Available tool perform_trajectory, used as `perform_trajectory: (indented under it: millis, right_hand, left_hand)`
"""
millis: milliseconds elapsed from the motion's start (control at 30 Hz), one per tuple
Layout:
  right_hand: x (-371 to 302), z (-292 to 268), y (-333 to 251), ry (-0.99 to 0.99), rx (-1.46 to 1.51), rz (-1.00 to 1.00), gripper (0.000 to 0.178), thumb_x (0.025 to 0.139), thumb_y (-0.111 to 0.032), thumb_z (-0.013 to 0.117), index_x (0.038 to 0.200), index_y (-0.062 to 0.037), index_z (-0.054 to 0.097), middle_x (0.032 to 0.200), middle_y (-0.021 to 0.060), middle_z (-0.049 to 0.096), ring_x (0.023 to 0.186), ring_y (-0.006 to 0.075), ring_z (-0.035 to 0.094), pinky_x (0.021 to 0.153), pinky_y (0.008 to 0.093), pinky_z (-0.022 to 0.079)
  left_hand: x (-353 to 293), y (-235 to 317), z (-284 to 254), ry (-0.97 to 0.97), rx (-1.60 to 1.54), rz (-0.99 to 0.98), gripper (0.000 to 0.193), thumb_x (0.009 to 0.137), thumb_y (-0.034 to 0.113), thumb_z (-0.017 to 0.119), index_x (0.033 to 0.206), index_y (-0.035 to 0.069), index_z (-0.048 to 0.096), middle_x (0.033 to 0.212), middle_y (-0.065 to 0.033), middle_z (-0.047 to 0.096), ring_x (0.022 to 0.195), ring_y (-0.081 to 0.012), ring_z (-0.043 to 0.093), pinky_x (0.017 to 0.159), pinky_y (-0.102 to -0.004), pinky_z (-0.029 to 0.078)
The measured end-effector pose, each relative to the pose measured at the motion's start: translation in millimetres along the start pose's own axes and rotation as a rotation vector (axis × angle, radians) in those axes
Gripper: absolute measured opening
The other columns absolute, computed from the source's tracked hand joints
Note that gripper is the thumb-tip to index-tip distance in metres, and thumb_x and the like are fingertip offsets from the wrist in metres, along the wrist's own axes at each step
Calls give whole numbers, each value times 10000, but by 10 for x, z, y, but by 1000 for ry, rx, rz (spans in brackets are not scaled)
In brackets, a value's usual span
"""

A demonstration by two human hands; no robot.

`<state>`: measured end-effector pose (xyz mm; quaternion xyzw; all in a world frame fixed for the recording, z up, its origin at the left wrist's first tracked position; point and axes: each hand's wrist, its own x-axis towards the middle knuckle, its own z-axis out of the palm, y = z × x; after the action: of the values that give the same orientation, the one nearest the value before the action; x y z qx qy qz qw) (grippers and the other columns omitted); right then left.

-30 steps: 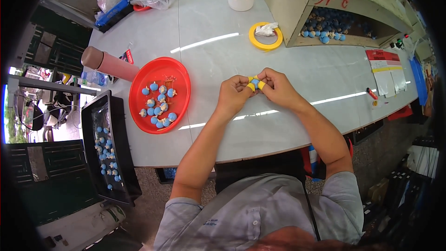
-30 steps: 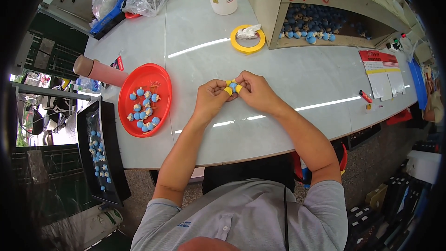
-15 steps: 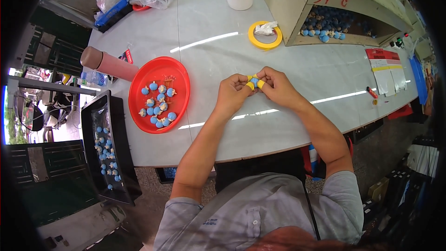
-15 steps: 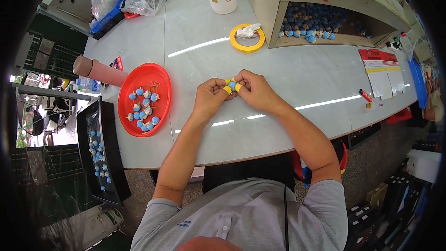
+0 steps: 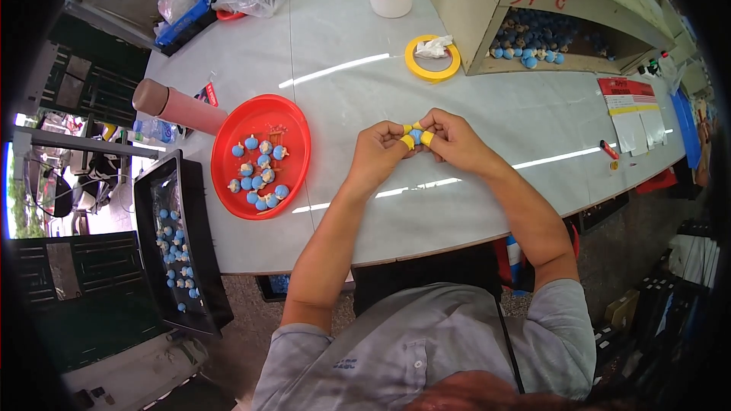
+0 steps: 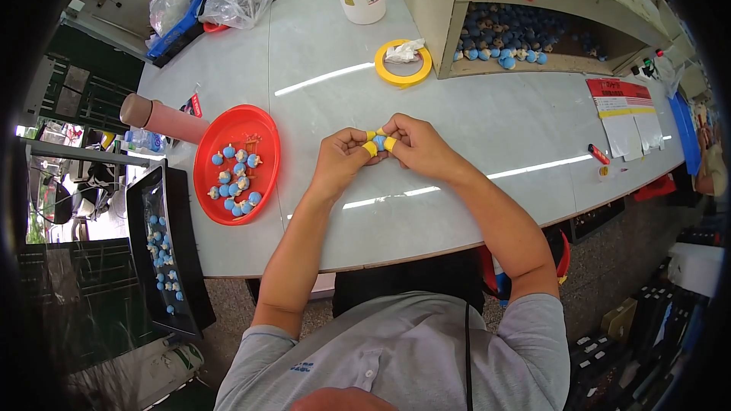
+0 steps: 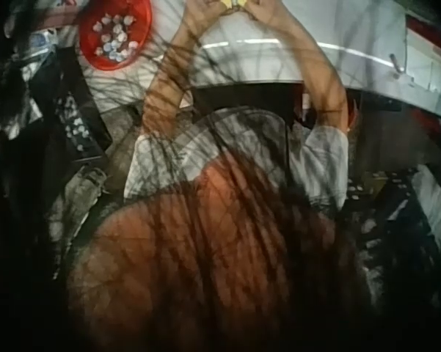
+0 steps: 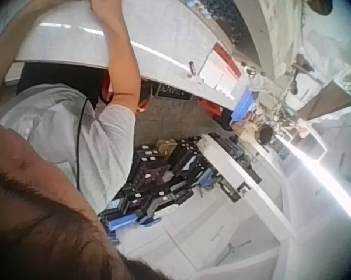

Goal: The person assembles figurines by taking components from a storage box, applying adhesive to the pieces using a glue bottle, and pressing the parts together by hand.

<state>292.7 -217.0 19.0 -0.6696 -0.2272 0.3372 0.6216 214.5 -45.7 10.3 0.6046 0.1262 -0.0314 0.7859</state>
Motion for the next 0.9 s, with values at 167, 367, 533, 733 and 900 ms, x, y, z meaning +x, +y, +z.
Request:
perform_trajectory:
  millis: [167, 367, 533, 733, 900]
  right_hand:
    - [-28, 30, -7, 14, -140, -52, 158, 867, 51, 491, 1015, 31, 542, 854, 70, 617, 705, 78, 556, 612, 231, 457]
    - [-48, 58, 9, 68, -197, -76, 155, 858, 48, 486, 1008, 56, 527, 848, 102, 630, 751, 112, 577, 683, 271, 476]
    - [-43, 75, 25, 80, -220, -100, 164, 855, 39, 495, 1013, 60, 532, 849, 99, 632, 741, 107, 574, 669, 266, 474]
    - [-24, 95, 18, 112, -196, -92, 160, 859, 32, 506, 1009, 61, 552, 853, 83, 634, 708, 89, 566, 631, 250, 469]
    - [-14, 120, 21, 144, -161, -62, 149, 881, 6, 530, 1016, 56, 568, 859, 64, 635, 681, 69, 555, 595, 232, 456]
  left_hand:
    - [12, -51, -10, -17, 40, 5, 164, 863, -84, 549, 1025, -106, 550, 981, -163, 651, 913, -195, 683, 782, -258, 563]
    - [12, -48, 9, 9, 39, 6, 160, 852, -84, 557, 1008, -114, 542, 970, -172, 646, 892, -207, 687, 792, -266, 565]
    - [15, -73, -3, 12, 33, 11, 174, 846, -85, 554, 1016, -121, 542, 977, -177, 645, 895, -206, 685, 789, -266, 566]
    - [14, -19, 27, 33, 12, 2, 173, 856, -71, 551, 1021, -123, 546, 965, -174, 648, 873, -205, 688, 764, -258, 567]
    - [2, 41, 57, 37, 2, -11, 155, 878, -47, 543, 1016, -110, 573, 998, -163, 644, 874, -218, 684, 792, -276, 582]
